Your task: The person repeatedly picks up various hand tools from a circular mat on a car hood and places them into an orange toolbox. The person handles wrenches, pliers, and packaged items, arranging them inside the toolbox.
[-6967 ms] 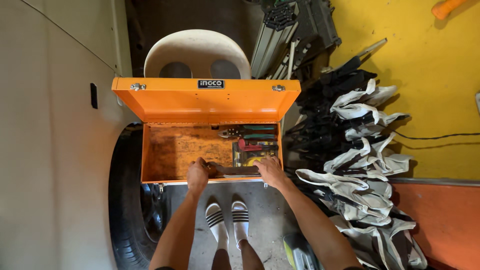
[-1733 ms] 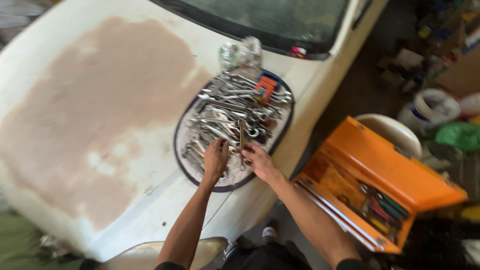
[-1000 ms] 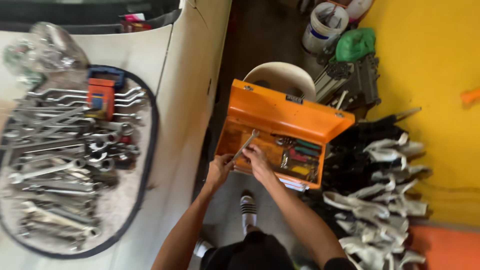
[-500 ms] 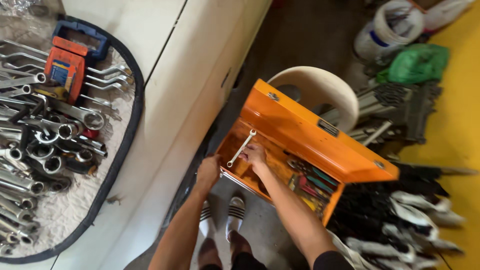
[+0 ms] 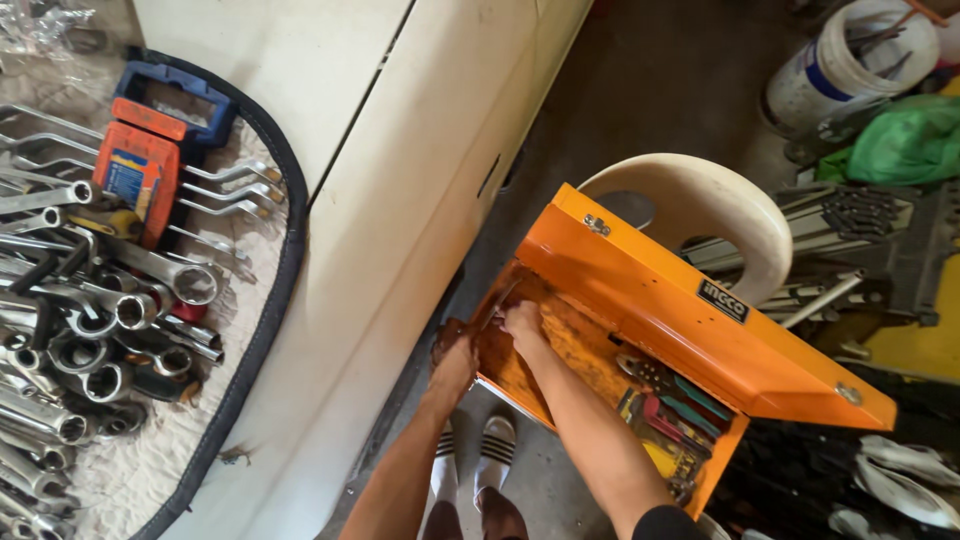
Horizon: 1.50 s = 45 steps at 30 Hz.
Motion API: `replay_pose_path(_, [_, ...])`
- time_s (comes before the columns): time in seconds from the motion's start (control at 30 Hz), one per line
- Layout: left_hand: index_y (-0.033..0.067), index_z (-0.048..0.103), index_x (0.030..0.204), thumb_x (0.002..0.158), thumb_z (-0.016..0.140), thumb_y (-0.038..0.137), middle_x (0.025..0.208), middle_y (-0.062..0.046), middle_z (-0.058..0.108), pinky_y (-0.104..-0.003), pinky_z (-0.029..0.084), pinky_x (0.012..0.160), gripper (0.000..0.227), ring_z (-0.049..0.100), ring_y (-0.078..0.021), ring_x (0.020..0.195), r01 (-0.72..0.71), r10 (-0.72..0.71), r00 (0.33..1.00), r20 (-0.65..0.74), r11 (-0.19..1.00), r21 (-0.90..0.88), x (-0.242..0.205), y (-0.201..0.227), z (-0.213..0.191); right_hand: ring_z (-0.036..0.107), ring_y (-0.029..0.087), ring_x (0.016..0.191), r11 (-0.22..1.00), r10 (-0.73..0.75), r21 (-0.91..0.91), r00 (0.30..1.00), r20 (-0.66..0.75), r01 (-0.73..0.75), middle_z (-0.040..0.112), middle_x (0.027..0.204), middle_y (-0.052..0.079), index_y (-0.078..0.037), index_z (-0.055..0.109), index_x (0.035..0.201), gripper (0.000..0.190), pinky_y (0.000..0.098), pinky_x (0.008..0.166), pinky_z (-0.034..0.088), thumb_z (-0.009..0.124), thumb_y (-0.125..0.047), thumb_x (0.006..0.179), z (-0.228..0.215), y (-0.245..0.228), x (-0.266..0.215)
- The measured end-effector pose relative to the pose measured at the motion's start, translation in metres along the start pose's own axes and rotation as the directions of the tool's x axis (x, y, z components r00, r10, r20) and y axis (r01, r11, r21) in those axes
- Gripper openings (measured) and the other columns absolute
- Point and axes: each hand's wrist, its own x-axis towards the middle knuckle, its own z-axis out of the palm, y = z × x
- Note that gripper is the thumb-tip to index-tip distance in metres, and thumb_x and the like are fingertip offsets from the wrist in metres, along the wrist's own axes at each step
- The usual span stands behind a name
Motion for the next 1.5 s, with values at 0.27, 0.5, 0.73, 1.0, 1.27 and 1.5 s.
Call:
replay_pose_path(0.27, [0.0125, 0.07, 0.112, 0.086, 0.065, 0.009, 0.118, -0.016, 0.063, -0.049, 0.05, 0.092, 0.027, 0.061, -0.0388, 0.109, -0.003, 0.003, 1.0, 0.014, 1.0, -0.014, 0.0, -0.017, 0.008, 0.07, 0.019, 0.065, 0.989, 0.053, 0.143, 0.996, -0.076, -0.042, 0.074, 0.08, 0.012, 0.0, 0.071, 0.092, 0.032, 0.0347, 0.053, 0.054, 0.044, -0.014, 0.102, 0.011, -0.014, 0.001])
replay_pose_path(0.5, [0.0102, 0.069, 0.113, 0.094, 0.059, 0.015, 0.119, -0.016, 0.065, -0.049, 0.051, 0.093, 0.022, 0.064, -0.0399, 0.108, -0.024, 0.022, 0.999, -0.025, 0.997, -0.079, 0.0, -0.032, 0.007, 0.07, 0.022, 0.086, 0.903, 0.072, 0.417, 0.993, 0.095, -0.105, 0.074, 0.097, 0.01, -0.002, 0.067, 0.109, 0.031, 0.039, 0.072, 0.054, 0.044, -0.021, 0.101, 0.016, -0.016, 0.005])
replay_pose_path(0.73, [0.0155, 0.066, 0.125, 0.098, 0.052, 0.018, 0.124, -0.015, 0.067, -0.049, 0.05, 0.095, 0.03, 0.063, -0.0412, 0.112, 0.123, -0.118, 0.992, 0.046, 0.984, -0.131, -0.007, -0.001, -0.025, 0.068, 0.02, 0.104, 0.949, -0.087, 0.316, 0.95, 0.3, -0.013, 0.073, 0.113, 0.006, -0.007, 0.064, 0.125, 0.032, 0.0377, 0.086, 0.051, 0.054, -0.019, 0.098, -0.014, 0.0, -0.031])
replay_pose_path(1.0, [0.004, 0.066, 0.121, 0.1, 0.056, 0.015, 0.116, -0.021, 0.069, -0.047, 0.052, 0.093, 0.026, 0.065, -0.0418, 0.108, -0.265, 0.182, 0.936, -0.3, 0.927, -0.264, -0.053, 0.068, -0.114, 0.075, 0.016, 0.097, 0.9, -0.436, 0.161, 0.823, 0.364, 0.406, 0.076, 0.111, 0.008, 0.002, 0.062, 0.128, 0.033, 0.0244, 0.086, 0.058, 0.063, -0.01, 0.097, -0.057, -0.05, -0.157])
replay_pose_path(1.27, [0.007, 0.07, 0.117, 0.099, 0.062, 0.015, 0.103, -0.019, 0.073, -0.043, 0.056, 0.076, 0.021, 0.071, -0.0373, 0.087, -0.245, 0.127, 0.889, -0.441, 0.944, -0.222, -0.143, 0.055, -0.237, 0.076, 0.014, 0.09, 0.612, -0.666, -0.026, 0.533, 0.522, 0.791, 0.079, 0.1, 0.009, 0.0, 0.07, 0.12, 0.027, 0.0275, 0.081, 0.059, 0.066, -0.012, 0.096, -0.024, -0.148, -0.333])
replay_pose_path(1.5, [0.0046, 0.07, 0.113, 0.097, 0.064, 0.016, 0.101, -0.015, 0.073, -0.04, 0.056, 0.075, 0.02, 0.072, -0.0297, 0.081, -0.166, -0.033, 0.746, -0.666, 0.958, -0.234, -0.2, -0.017, -0.334, 0.073, 0.016, 0.09, 0.308, -0.716, 0.013, 0.223, 0.662, 0.951, 0.078, 0.099, 0.01, -0.001, 0.071, 0.119, 0.028, 0.0298, 0.082, 0.058, 0.07, -0.013, 0.094, 0.069, -0.19, -0.442])
